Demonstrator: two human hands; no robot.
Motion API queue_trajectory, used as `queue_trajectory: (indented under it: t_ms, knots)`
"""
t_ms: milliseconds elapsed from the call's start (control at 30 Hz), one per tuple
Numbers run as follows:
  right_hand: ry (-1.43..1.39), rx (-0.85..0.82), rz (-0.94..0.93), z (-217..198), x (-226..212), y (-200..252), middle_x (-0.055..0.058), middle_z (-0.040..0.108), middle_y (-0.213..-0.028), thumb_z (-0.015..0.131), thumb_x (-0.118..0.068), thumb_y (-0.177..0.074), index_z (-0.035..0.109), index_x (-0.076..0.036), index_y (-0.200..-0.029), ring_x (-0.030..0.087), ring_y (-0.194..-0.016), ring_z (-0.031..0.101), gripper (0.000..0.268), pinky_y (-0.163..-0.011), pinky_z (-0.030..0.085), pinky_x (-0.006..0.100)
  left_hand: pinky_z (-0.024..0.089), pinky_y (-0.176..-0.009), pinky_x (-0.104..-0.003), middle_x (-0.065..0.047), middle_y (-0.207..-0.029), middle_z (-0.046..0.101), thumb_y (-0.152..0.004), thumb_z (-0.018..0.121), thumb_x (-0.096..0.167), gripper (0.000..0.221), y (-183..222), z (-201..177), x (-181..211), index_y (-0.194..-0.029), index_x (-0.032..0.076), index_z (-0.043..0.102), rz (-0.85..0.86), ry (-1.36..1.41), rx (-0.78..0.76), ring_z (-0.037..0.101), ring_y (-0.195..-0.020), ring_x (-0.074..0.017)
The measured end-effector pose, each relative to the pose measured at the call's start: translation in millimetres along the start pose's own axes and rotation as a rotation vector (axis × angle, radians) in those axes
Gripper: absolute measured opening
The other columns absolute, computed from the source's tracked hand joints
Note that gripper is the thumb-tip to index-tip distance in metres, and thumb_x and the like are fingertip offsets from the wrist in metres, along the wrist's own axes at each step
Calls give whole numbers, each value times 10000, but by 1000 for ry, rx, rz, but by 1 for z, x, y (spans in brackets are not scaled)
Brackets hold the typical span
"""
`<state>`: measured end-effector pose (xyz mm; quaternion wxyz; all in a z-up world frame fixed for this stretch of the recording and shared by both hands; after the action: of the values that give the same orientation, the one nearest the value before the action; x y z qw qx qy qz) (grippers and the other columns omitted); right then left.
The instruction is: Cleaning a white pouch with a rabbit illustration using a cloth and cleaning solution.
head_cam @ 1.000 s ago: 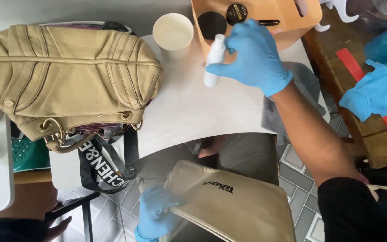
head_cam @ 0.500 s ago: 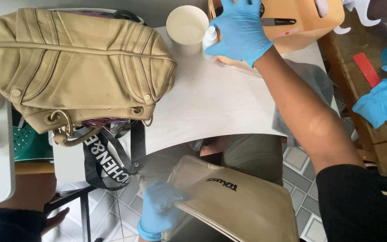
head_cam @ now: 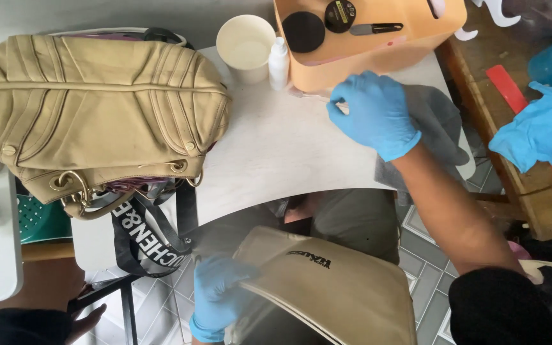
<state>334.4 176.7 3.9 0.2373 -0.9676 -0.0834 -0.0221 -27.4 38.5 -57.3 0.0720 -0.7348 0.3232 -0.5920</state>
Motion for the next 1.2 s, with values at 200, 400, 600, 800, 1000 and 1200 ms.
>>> queue_trajectory:
  t_ms: [200,400,600,800,1000,1200]
  knots:
    - [293,-37,-46,59,23,48,29,578,-700,608,-253,-832,607,-155,-906,282,-634,578,123,-512,371,421,395,-554,-311,131,-704,702,-687,565,114,228,-87,2,62,-812,220,723,97,-193,-199,588,-521,-150]
    - [175,9,-145,55,36,67,10,564,-667,614,-244,-866,603,-202,-717,260,-643,571,156,-613,410,391,482,-575,-347,32,-745,750,-657,607,75,255,-164,19,79,-846,186,738,89,-347,-275,628,-550,-223]
    - [13,118,13,-51,105,51,-42,660,-846,796,-409,-902,739,-306,-972,199,-808,663,136,-743,505,339,591,-657,-474,-50,-725,767,-700,680,94,255,-234,41,43,-896,211,794,-142,-454,-333,740,-726,-373]
    - [200,-29,-66,-19,167,-40,40,394,-629,603,-170,-849,378,-248,-637,242,-663,436,319,-541,292,374,468,-546,-571,-154,-726,688,-631,526,232,302,-290,79,-38,-881,275,691,-208,-943,-402,611,-678,-524]
    - [-114,-597,-5,45,154,-110,61,198,-593,479,-118,-694,267,-199,-563,188,-629,197,262,-528,160,423,574,-751,-577,-183,-1010,716,-823,514,52,339,-273,116,-122,-1104,174,658,-307,-964,-832,686,-897,-483]
    - [-67,-847,226,59,153,-117,67,522,-714,572,-264,-837,493,-237,-617,363,-760,500,236,-854,374,783,500,-444,-330,47,-620,643,-776,700,50,261,-243,141,-163,-735,304,654,58,-1452,-582,680,-563,-193]
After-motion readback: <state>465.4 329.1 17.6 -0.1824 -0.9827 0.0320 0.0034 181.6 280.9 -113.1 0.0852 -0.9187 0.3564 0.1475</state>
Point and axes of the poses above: each hand's wrist, its own y-axis away from the middle knuckle, its own z-axis out of the palm, x = y × z, the point moved 6 cm from there along -y, towards the middle knuckle
